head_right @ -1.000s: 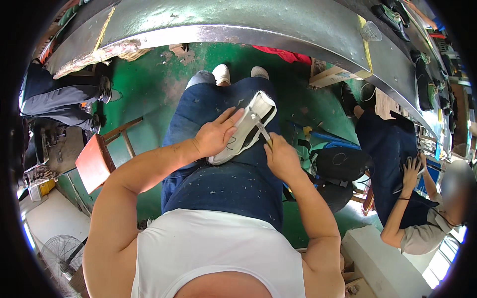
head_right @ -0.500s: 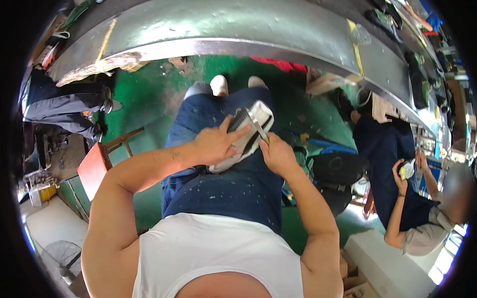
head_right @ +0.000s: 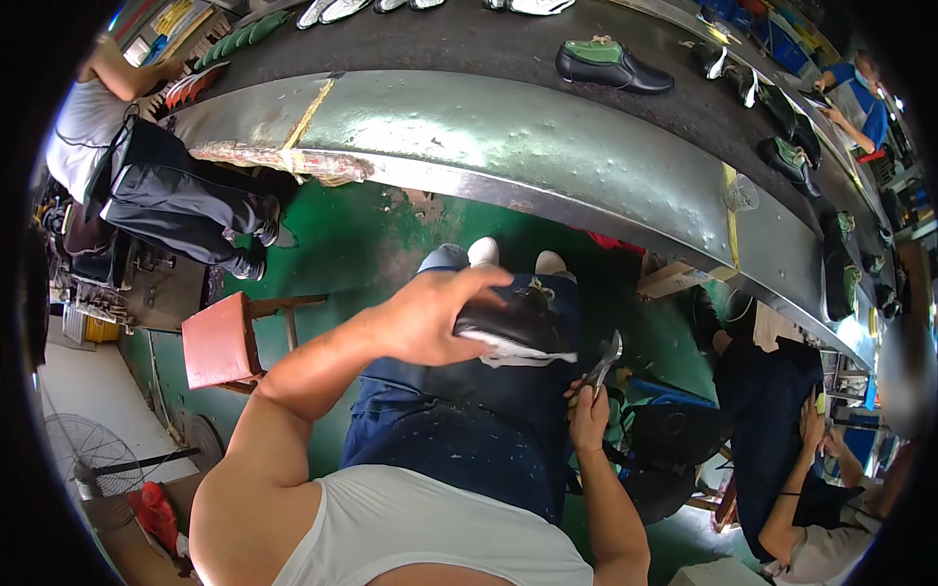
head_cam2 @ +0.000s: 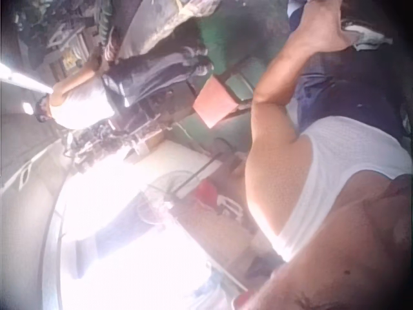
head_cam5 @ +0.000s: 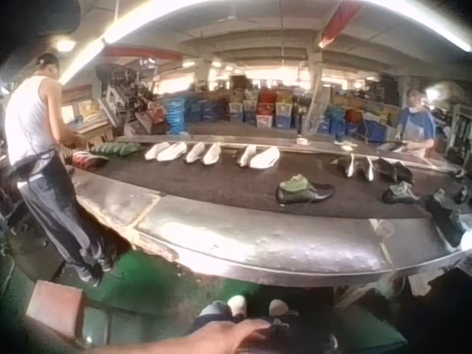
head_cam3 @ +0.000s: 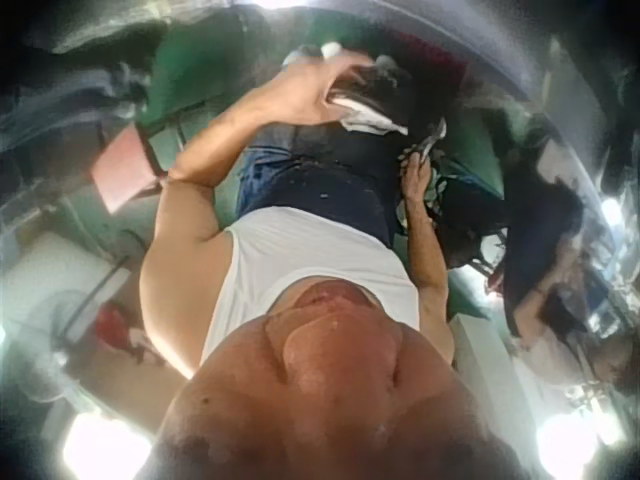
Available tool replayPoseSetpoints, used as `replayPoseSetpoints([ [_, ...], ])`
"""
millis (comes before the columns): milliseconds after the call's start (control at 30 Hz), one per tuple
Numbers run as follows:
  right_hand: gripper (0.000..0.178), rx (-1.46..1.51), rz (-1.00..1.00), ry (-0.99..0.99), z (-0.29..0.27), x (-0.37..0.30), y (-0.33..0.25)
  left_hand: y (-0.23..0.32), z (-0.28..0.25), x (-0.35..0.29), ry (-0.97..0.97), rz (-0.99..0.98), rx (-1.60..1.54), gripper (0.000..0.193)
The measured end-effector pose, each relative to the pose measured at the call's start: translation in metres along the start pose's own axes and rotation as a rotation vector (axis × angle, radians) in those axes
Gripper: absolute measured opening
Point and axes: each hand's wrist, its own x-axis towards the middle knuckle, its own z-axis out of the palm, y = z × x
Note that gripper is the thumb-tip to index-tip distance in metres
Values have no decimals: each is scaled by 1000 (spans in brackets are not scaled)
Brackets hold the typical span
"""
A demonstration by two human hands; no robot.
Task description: The worker is using lasting pliers to pull and secure the shoe upper onto the last on a production line.
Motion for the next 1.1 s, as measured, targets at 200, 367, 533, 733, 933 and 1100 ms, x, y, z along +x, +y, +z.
replayPoseSetpoints([
  [200,29,-467,-51,-36,1,2,-19,-40,49,85,87,-265,-481,48],
  [367,33,-624,108,-369,3,1,-100,-130,145,58,-9,-992,-1164,57],
  [533,53,-921,-225,-552,11,20,-110,-139,179,25,80,-959,-1047,53],
  [733,28,-1186,19,-757,56,49,-163,-131,168,-9,64,-585,-357,45],
  [933,24,-1088,95,-777,45,58,-133,-125,195,-17,147,-589,-882,58],
  [1100,22,-775,30,-512,61,21,-73,-115,168,-17,118,-712,-947,73],
])
